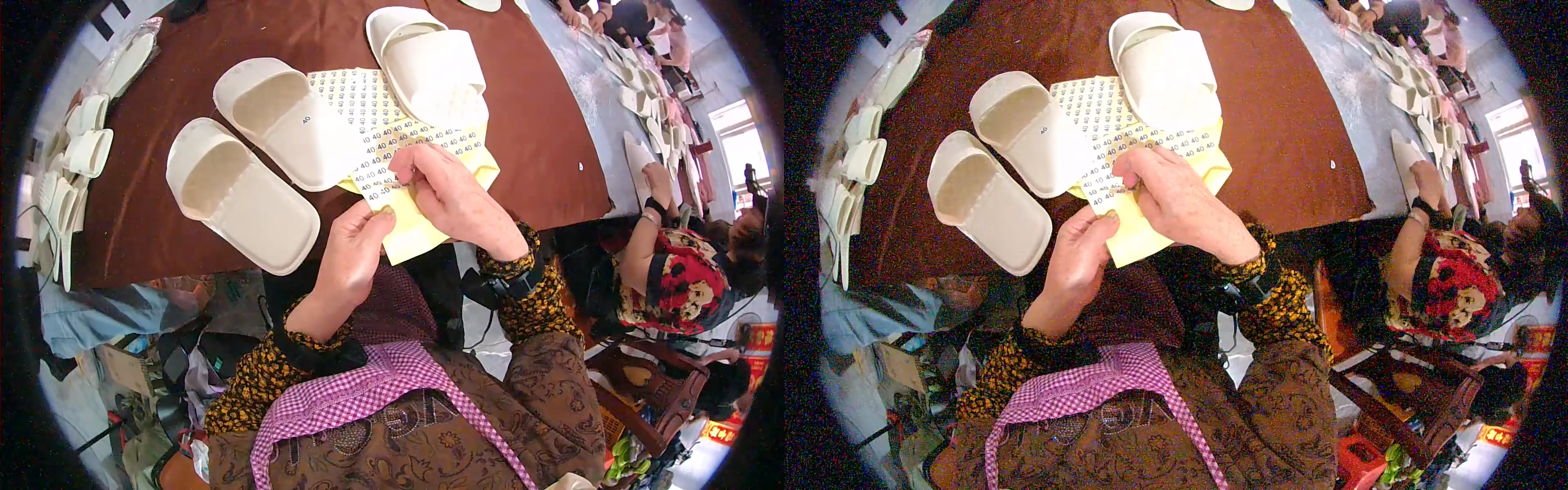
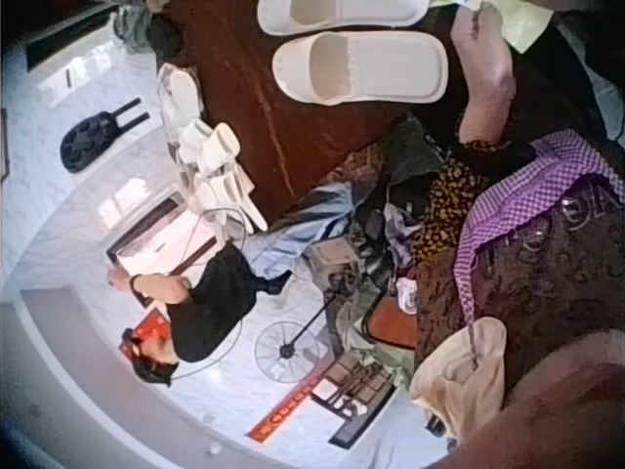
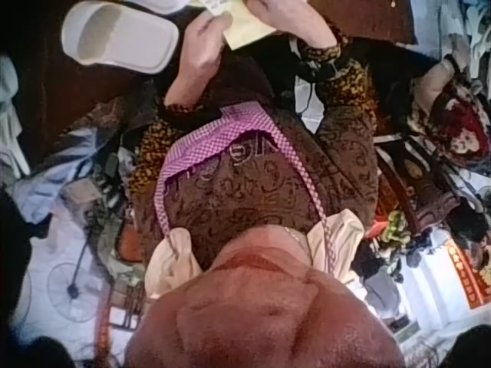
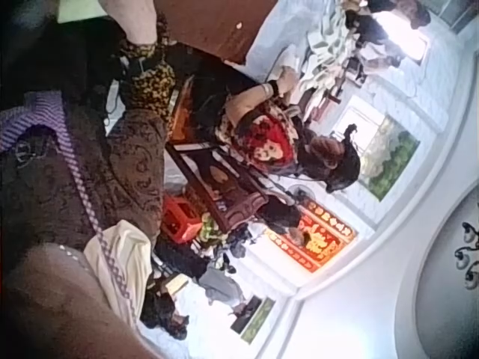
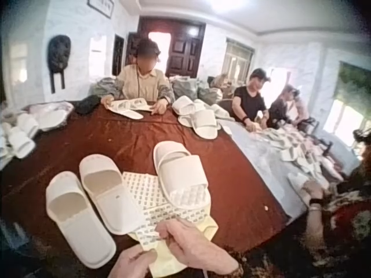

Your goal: Applying size labels to the insoles of white slippers.

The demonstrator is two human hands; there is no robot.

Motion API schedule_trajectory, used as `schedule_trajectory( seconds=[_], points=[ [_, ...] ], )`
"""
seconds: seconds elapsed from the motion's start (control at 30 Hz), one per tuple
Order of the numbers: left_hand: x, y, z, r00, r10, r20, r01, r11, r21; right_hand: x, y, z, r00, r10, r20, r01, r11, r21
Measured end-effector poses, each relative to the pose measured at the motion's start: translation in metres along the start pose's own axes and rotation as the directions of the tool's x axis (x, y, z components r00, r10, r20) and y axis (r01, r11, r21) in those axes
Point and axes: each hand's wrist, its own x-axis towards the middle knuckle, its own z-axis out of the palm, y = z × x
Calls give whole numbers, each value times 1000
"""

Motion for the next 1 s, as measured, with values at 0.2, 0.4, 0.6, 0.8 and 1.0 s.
schedule_trajectory(
  seconds=[0.2,0.4,0.6,0.8,1.0],
  points=[
    [-2,0,2,1000,3,-8,-3,1000,-14,-1,0,0,1000,30,9,-30,998,56],
    [-1,2,3,1000,6,-25,-6,1000,-18,-1,3,1,997,77,18,-79,981,179],
    [-2,1,3,999,8,-34,-9,1000,-27,-4,3,-2,984,164,66,-177,906,385],
    [1,2,-1,1000,-13,-11,14,999,46,-6,0,-6,957,284,58,-279,849,448],
    [-2,3,5,1000,0,-9,0,1000,30,-4,-9,-16,973,232,3,-200,832,517]
  ],
)
